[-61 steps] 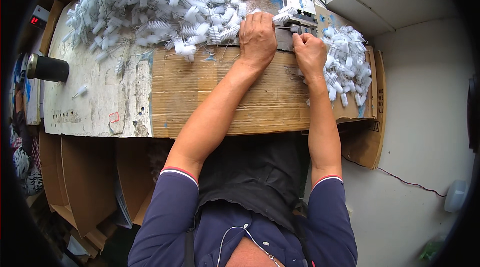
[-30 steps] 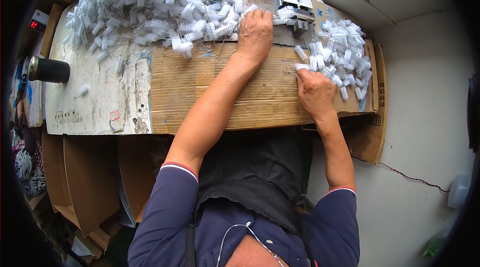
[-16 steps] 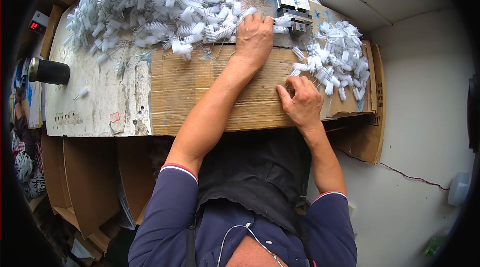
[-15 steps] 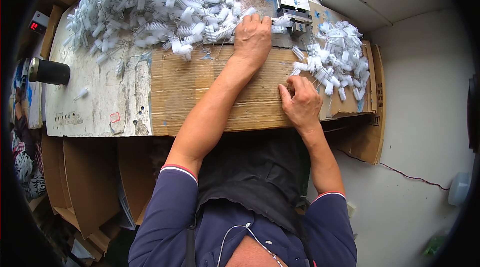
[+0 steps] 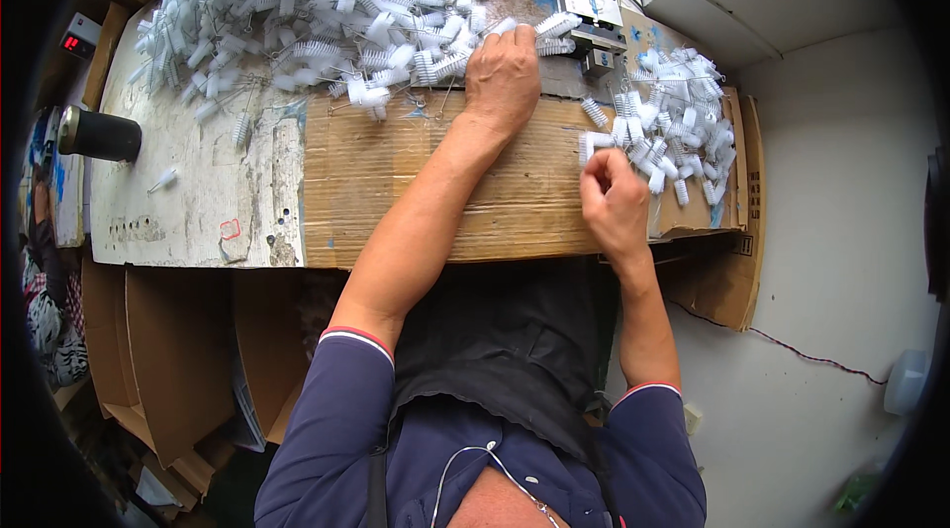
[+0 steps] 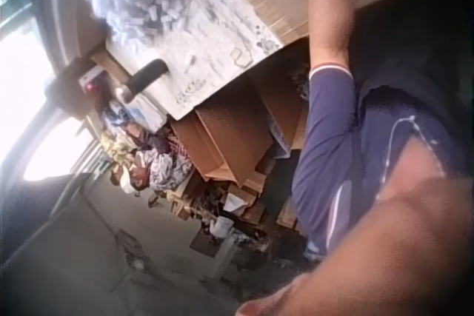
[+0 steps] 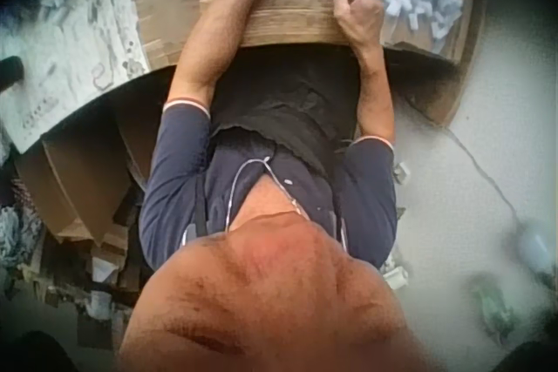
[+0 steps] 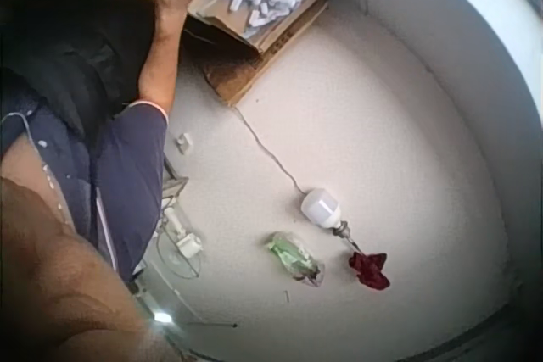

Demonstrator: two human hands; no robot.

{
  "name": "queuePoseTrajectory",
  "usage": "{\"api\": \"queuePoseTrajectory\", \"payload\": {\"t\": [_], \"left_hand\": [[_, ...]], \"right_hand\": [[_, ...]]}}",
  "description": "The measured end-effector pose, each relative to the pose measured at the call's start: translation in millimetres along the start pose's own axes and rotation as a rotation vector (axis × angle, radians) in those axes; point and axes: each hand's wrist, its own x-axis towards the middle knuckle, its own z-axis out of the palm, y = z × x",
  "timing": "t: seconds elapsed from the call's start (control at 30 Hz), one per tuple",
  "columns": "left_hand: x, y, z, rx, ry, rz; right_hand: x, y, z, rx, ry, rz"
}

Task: Manually assemble and test white plastic components using a workbench-mounted fixture in a manufacturing environment.

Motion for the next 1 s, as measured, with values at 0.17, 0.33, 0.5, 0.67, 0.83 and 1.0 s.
{"api": "queuePoseTrajectory", "payload": {"t": [0.17,0.33,0.5,0.67,0.83,1.0], "left_hand": [[1.9,3.2,-0.3,-0.124,0.132,-0.036],[3.7,1.8,2.9,-0.186,0.184,-0.119],[5.2,1.2,3.6,-0.215,0.187,-0.148],[6.2,4.3,2.6,-0.229,0.225,-0.109],[10.6,3.1,6.0,-0.256,0.339,-0.055],[6.6,2.3,9.8,-0.252,0.301,-0.069]], "right_hand": [[63.5,2.8,9.0,0.018,0.103,-0.018],[106.4,12.6,26.2,-0.023,0.117,-0.004],[115.9,11.4,35.4,0.0,0.146,0.066],[124.5,13.6,41.5,-0.033,0.162,0.088],[128.2,18.3,47.6,0.031,0.171,0.1],[127.0,20.0,45.5,0.079,0.167,0.083]]}}
